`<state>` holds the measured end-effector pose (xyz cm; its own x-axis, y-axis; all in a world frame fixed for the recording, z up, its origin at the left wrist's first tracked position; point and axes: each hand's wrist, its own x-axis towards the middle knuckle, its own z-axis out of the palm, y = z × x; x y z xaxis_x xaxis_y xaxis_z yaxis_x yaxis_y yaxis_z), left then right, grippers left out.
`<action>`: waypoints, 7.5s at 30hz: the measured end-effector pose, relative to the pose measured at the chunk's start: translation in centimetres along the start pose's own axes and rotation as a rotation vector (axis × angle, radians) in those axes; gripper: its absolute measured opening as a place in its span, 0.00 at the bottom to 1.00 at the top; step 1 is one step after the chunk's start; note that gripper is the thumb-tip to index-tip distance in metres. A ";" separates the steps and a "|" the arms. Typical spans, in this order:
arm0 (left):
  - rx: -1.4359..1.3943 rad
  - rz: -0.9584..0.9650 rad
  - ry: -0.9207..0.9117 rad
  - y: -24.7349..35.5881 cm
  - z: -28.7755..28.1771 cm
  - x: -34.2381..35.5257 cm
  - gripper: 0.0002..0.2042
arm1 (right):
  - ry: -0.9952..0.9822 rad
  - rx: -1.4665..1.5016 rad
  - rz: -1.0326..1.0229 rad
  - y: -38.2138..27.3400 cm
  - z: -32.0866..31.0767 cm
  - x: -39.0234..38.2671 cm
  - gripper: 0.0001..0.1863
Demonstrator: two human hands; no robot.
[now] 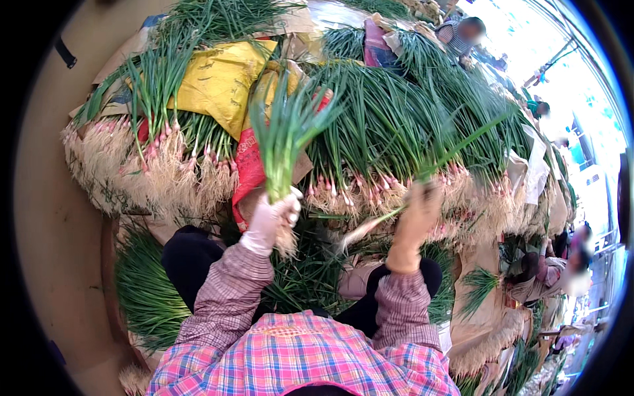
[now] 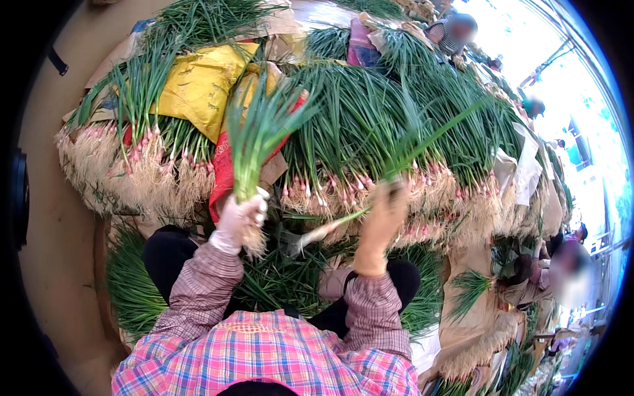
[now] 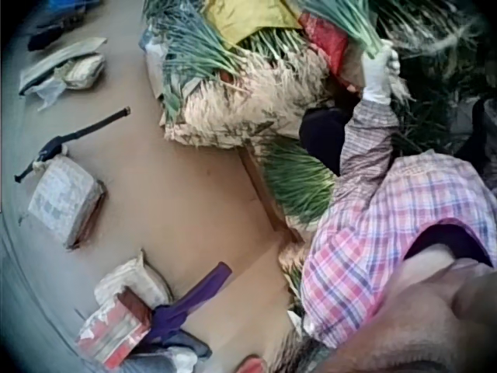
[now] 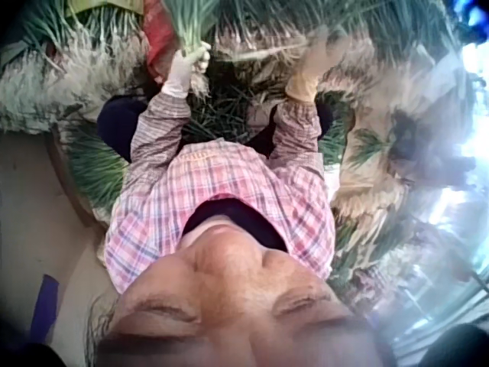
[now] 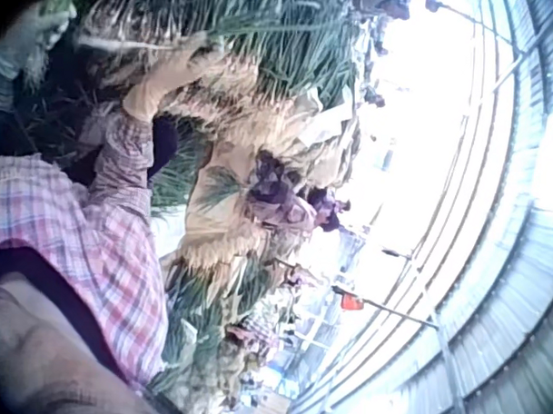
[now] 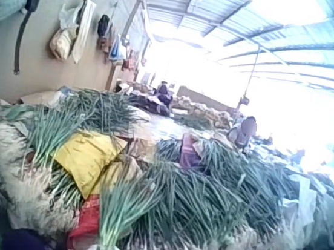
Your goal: The person sorts green onions by hand, peeling outer leaves and placing them into a bundle.
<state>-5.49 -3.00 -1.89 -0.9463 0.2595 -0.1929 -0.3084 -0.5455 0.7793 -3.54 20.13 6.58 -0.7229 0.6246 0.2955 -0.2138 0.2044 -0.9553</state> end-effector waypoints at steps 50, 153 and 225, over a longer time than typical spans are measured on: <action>-0.118 -0.191 -0.045 -6.7 -1.0 -0.7 0.07 | -0.652 -0.448 0.004 9.2 1.1 -8.5 0.10; 0.260 -0.143 0.034 -2.0 -2.5 0.9 0.11 | -0.720 -1.659 0.165 33.1 -25.4 -32.2 0.29; -0.039 -0.247 0.018 0.8 -1.1 -1.2 0.10 | -0.310 -0.795 -0.423 10.0 8.7 -5.3 0.13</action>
<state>-4.70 -4.65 -1.68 -0.8434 0.3743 -0.3854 -0.5334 -0.4976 0.6841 -7.53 12.34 -4.69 -0.8546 0.1772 0.4882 -0.0706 0.8917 -0.4472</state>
